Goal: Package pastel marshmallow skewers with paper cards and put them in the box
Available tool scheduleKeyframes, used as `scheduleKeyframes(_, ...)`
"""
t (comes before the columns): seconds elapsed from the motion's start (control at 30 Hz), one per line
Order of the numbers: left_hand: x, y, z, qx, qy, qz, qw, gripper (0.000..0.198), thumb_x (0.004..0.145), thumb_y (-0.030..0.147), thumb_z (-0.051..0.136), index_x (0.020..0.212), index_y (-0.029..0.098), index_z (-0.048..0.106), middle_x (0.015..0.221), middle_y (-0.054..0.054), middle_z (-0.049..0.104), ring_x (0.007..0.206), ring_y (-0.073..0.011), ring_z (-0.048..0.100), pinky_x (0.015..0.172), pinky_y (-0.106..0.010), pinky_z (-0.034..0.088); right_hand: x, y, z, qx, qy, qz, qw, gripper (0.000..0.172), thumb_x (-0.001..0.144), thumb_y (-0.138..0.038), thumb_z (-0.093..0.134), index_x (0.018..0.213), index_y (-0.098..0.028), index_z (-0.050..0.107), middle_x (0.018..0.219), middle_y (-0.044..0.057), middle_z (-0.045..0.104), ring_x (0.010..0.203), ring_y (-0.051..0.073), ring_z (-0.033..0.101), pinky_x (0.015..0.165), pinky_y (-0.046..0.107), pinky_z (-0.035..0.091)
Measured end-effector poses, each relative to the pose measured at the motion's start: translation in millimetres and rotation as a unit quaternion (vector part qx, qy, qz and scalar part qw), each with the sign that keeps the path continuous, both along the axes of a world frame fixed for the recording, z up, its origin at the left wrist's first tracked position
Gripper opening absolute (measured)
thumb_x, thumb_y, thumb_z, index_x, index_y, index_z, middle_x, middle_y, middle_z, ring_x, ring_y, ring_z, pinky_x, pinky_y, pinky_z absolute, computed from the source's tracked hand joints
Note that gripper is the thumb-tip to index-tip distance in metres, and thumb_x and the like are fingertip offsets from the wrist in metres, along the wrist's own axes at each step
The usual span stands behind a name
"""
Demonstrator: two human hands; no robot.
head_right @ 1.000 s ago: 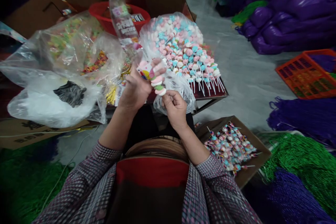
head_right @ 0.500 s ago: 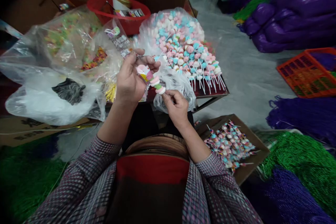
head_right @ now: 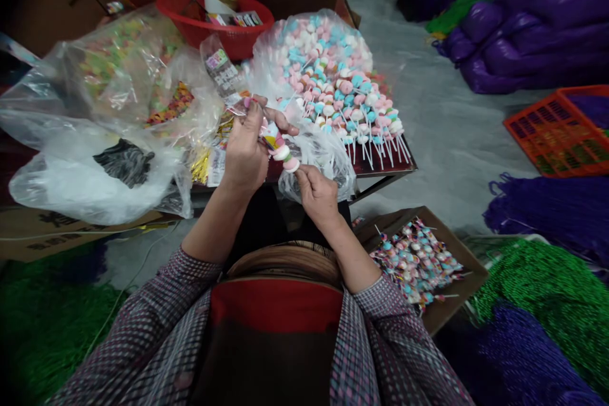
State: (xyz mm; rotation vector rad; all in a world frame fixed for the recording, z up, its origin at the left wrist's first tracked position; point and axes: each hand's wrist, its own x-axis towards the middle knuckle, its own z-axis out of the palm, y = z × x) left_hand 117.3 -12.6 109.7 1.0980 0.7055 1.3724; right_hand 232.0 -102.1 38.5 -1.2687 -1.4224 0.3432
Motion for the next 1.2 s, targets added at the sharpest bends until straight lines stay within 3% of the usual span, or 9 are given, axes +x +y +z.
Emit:
scheduleKeyframes(0.1,-0.3,-1.6,1.4,-0.026,-0.013,-0.027,0.999,0.025,0.102,0.041,0.054,0.118,0.025,0.064,0.081,-0.001,0.066,0.093,-0.0173,0.074,0.087,-0.032,0.057,-0.1,1.5,0.2,-0.013,0.015,0.003,1.0,0.029,0.1,-0.041,0.055,0.093,-0.02,0.073,0.071,0.001,0.065,0.058,0.011,0.052,0.061,0.026,0.046)
scheduleKeyframes(0.3,-3.9,-11.5,5.2,-0.052,-0.013,-0.073,0.996,0.018,0.101,0.039,0.058,0.105,0.023,0.064,0.082,-0.004,0.063,0.107,-0.0242,0.072,0.082,-0.033,0.058,-1.5,2.8,-2.2,-0.114,0.188,0.055,0.974,0.041,0.097,-0.06,0.055,0.087,-0.022,0.067,0.051,-0.008,0.043,0.045,0.009,0.036,0.049,0.025,0.036)
scheduleKeyframes(0.47,-4.2,-9.4,2.0,-0.065,-0.005,-0.061,0.996,0.021,0.101,0.04,0.055,0.111,0.024,0.064,0.084,-0.005,0.067,0.096,-0.022,0.071,0.079,-0.033,0.057,3.2,5.3,-2.8,-0.083,0.109,0.03,0.99,0.036,0.091,-0.056,0.065,0.099,-0.021,0.071,0.066,-0.004,0.061,0.058,0.011,0.049,0.062,0.027,0.044)
scheduleKeyframes(0.6,3.0,-10.9,-6.6,-0.075,-0.001,-0.065,0.995,0.031,0.1,0.043,0.059,0.124,0.025,0.062,0.087,-0.005,0.069,0.095,-0.0202,0.071,0.08,-0.031,0.056,0.7,3.2,0.0,-0.089,0.122,-0.016,0.988,0.033,0.093,-0.054,0.064,0.09,-0.021,0.072,0.062,-0.004,0.059,0.057,0.012,0.05,0.061,0.027,0.044)
scheduleKeyframes(0.77,-6.6,-12.7,-16.5,-0.045,0.004,-0.135,0.99,0.05,0.092,0.054,0.067,0.133,0.026,0.058,0.09,-0.004,0.073,0.094,-0.0195,0.072,0.08,-0.031,0.056,-1.8,-1.4,5.5,-0.171,0.204,0.047,0.963,0.047,0.089,-0.066,0.063,0.087,-0.02,0.075,0.056,-0.004,0.055,0.052,0.01,0.043,0.052,0.025,0.038)
scheduleKeyframes(0.9,-22.7,-3.6,-11.8,-0.012,-0.018,-0.165,0.986,0.059,0.083,0.065,0.072,0.127,0.028,0.059,0.1,-0.005,0.074,0.108,-0.0235,0.071,0.089,-0.036,0.055,1.9,0.2,6.9,-0.207,0.198,0.098,0.953,0.055,0.085,-0.073,0.063,0.087,-0.018,0.075,0.051,-0.007,0.048,0.05,0.008,0.037,0.052,0.024,0.035)
scheduleKeyframes(1.0,-21.9,3.4,-8.3,-0.013,-0.05,-0.15,0.987,0.051,0.077,0.059,0.08,0.113,0.026,0.063,0.085,-0.002,0.072,0.101,-0.0237,0.073,0.088,-0.037,0.056,4.3,3.7,4.2,-0.204,0.167,0.117,0.957,0.055,0.087,-0.072,0.061,0.087,-0.018,0.074,0.053,-0.007,0.049,0.05,0.008,0.038,0.054,0.025,0.036)
scheduleKeyframes(1.13,-10.2,7.1,-11.8,-0.071,-0.041,-0.075,0.994,0.022,0.091,0.045,0.068,0.097,0.024,0.062,0.068,0.002,0.06,0.098,-0.0219,0.075,0.083,-0.035,0.058,6.4,5.3,1.3,-0.167,0.103,0.074,0.978,0.044,0.092,-0.06,0.061,0.104,-0.02,0.072,0.061,-0.005,0.058,0.055,0.011,0.049,0.059,0.026,0.041)
scheduleKeyframes(1.2,-5.8,7.0,-15.1,-0.092,-0.03,-0.05,0.994,0.017,0.096,0.041,0.063,0.097,0.024,0.062,0.068,0.002,0.06,0.097,-0.0209,0.075,0.081,-0.033,0.058,5.8,5.0,3.0,-0.144,0.067,0.053,0.986,0.036,0.095,-0.054,0.06,0.101,-0.021,0.072,0.063,-0.003,0.062,0.058,0.013,0.054,0.063,0.028,0.045)
